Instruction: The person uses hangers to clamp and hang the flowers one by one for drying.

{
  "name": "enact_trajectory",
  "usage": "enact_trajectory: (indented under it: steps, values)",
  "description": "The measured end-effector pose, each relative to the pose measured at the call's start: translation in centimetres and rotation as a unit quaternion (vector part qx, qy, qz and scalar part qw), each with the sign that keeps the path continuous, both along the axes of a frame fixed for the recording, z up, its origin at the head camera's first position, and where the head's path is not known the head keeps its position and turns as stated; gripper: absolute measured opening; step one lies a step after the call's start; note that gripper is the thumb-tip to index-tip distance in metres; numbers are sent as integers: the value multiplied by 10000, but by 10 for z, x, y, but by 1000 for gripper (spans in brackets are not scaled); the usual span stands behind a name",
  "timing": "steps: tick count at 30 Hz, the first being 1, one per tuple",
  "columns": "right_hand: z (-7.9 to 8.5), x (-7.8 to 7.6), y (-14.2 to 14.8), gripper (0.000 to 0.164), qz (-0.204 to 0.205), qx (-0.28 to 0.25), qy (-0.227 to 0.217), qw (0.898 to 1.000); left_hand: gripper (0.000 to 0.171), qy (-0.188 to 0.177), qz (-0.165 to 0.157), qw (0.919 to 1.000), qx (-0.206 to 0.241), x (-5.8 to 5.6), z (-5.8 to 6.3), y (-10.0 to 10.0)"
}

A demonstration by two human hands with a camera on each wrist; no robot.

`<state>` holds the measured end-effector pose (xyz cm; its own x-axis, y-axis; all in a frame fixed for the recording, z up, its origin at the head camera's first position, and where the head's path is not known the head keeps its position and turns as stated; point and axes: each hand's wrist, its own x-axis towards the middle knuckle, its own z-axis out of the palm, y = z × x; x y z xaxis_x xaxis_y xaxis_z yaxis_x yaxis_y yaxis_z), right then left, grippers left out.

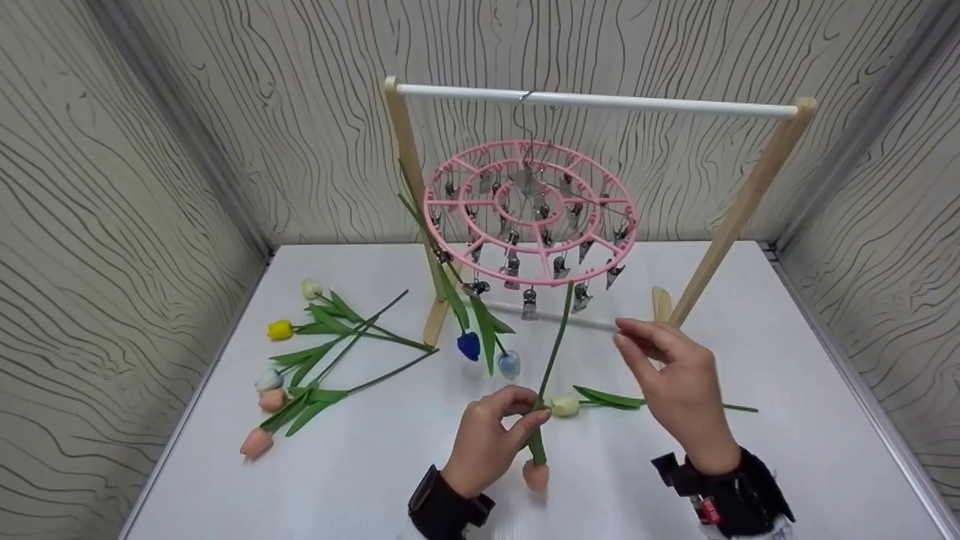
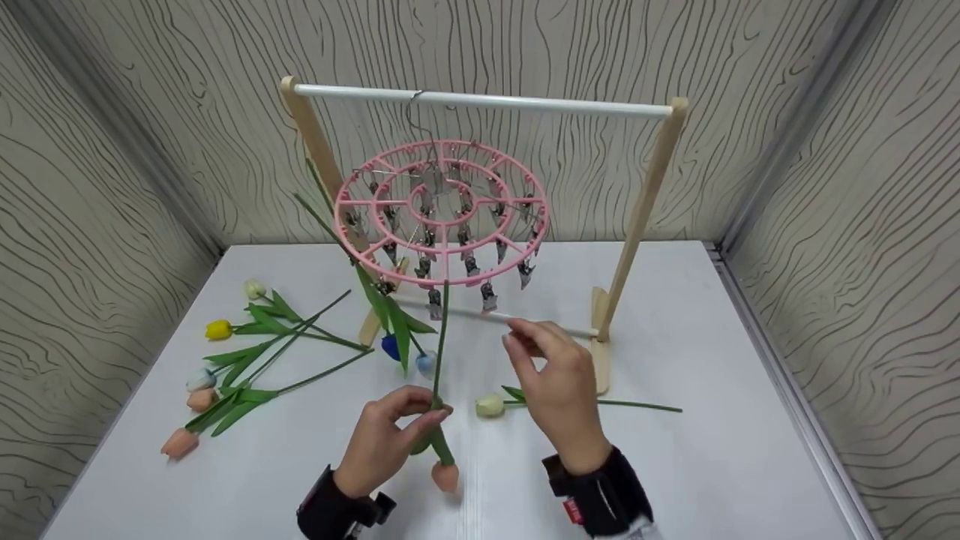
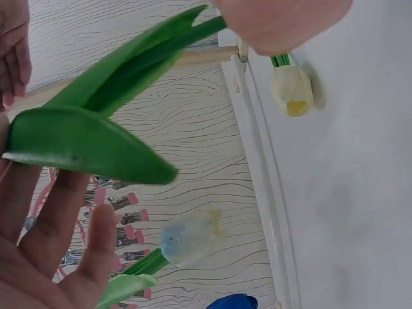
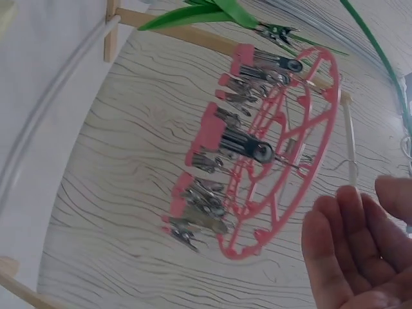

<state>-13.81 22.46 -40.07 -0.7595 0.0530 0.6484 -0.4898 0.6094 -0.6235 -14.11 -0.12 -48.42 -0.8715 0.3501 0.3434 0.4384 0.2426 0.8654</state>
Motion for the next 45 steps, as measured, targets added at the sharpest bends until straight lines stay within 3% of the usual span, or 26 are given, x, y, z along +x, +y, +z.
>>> enact_trajectory:
  steps: [6,13,17,21,27,31,34,41,45]
  values:
    - [-17,-22,-20,27,355,19,-836,9959,23,119,49,9994,336,-6,2,0]
    - [-18,-45,-45,38,551,-116,-958,9938,18,347,338,9970,600,-17,7,-2]
    - [-12,-58,-53,40,516,-77,-884,9947,13,278,517,9950,807,-19,25,-3]
    - [-8,-69,-57,37,544,-79,-1084,9926,12,90,630,9934,959,-16,47,-4]
    - [-7,-76,-59,28,725,-293,-1443,9864,11,231,758,9916,1022,-17,57,-5]
    - [-6,-75,-57,27,907,-482,-1515,9831,11,384,781,9897,1136,-20,58,-5]
    - [-4,-72,-55,28,938,-605,-1667,9797,14,221,849,9898,1122,-22,58,-6]
    - [-1,-62,-51,33,1153,-1384,-2019,9627,25,271,927,9873,1264,-42,24,-6]
    - [-2,-60,-51,31,1392,-1864,-2004,9517,22,252,1008,9860,1301,-45,26,-6]
